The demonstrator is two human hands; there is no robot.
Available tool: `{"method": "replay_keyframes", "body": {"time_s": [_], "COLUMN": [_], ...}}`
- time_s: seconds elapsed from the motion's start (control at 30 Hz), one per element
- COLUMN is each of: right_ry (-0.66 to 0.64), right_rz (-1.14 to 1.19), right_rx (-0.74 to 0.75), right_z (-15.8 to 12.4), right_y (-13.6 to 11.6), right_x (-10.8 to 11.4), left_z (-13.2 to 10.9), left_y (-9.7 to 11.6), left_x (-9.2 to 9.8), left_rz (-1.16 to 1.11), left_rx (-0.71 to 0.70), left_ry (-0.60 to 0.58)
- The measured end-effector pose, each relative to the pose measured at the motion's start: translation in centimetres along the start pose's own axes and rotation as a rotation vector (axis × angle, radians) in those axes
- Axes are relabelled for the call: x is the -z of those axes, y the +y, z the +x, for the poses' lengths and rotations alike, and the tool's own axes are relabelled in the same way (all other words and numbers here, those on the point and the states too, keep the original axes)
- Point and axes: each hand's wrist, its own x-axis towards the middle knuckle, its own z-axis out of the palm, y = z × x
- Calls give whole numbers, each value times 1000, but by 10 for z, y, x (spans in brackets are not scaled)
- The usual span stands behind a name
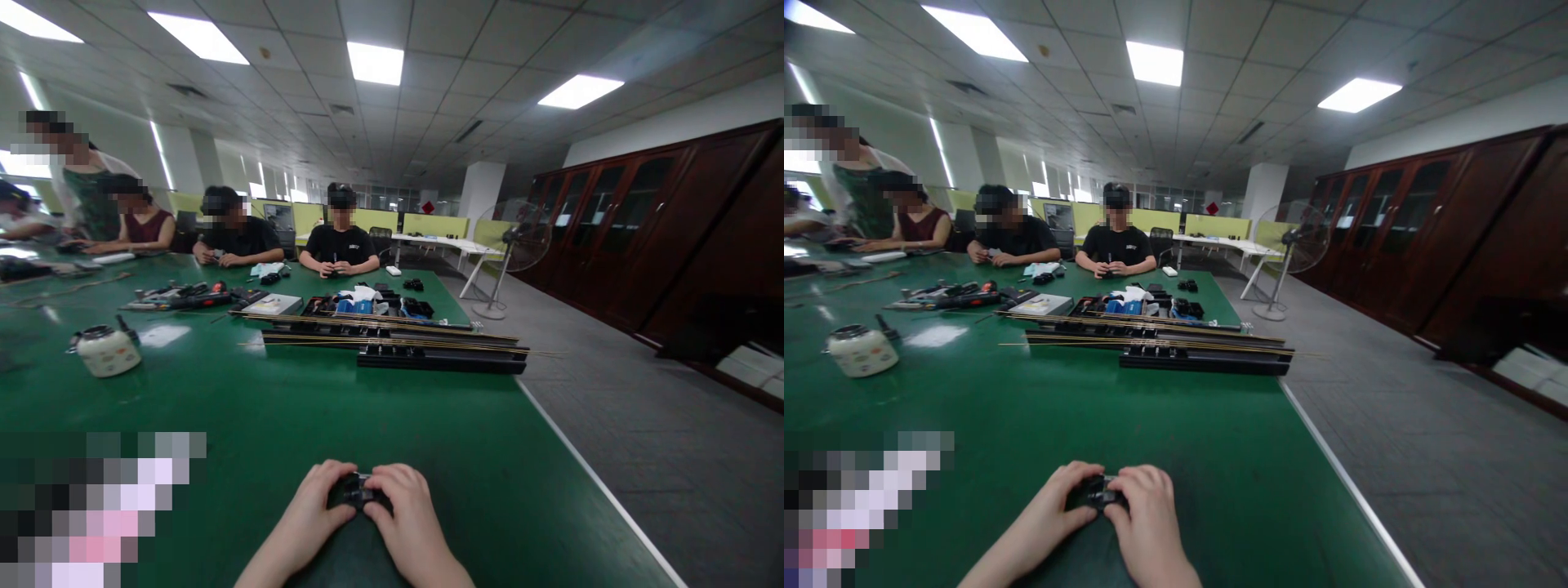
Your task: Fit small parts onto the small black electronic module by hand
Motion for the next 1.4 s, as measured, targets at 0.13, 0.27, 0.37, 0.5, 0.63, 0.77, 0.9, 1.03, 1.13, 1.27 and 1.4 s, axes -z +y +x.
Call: {"method": "replay_keyframes", "body": {"time_s": [0.13,0.27,0.37,0.5,0.63,0.77,0.9,1.03,1.13,1.27,1.4], "right_ry": [-2,2,9,23,41,67,85,125,157,172,187], "right_rz": [-29,-28,28,136,202,288,532,742,818,849,847], "right_rx": [17,4,-10,-87,-139,-150,-196,-223,-216,-216,-211], "right_z": [-3,-4,-3,-1,0,1,4,7,7,6,6], "right_y": [-3,-3,0,6,10,15,18,15,12,10,11], "right_x": [2,1,0,0,1,-2,-7,-8,-7,-6,-8], "left_z": [0,0,-1,-1,-2,-2,1,1,-1,-3,-3], "left_y": [1,2,1,-1,-1,5,9,13,19,25,24], "left_x": [0,0,-1,-2,0,1,0,-4,-6,-7,-7], "left_rz": [20,20,19,-1,-75,-231,-573,-893,-993,-1064,-1069], "left_rx": [0,-11,-19,-3,23,62,126,153,159,156,158], "left_ry": [-4,-9,-5,-3,11,20,-19,12,15,-19,-37]}}
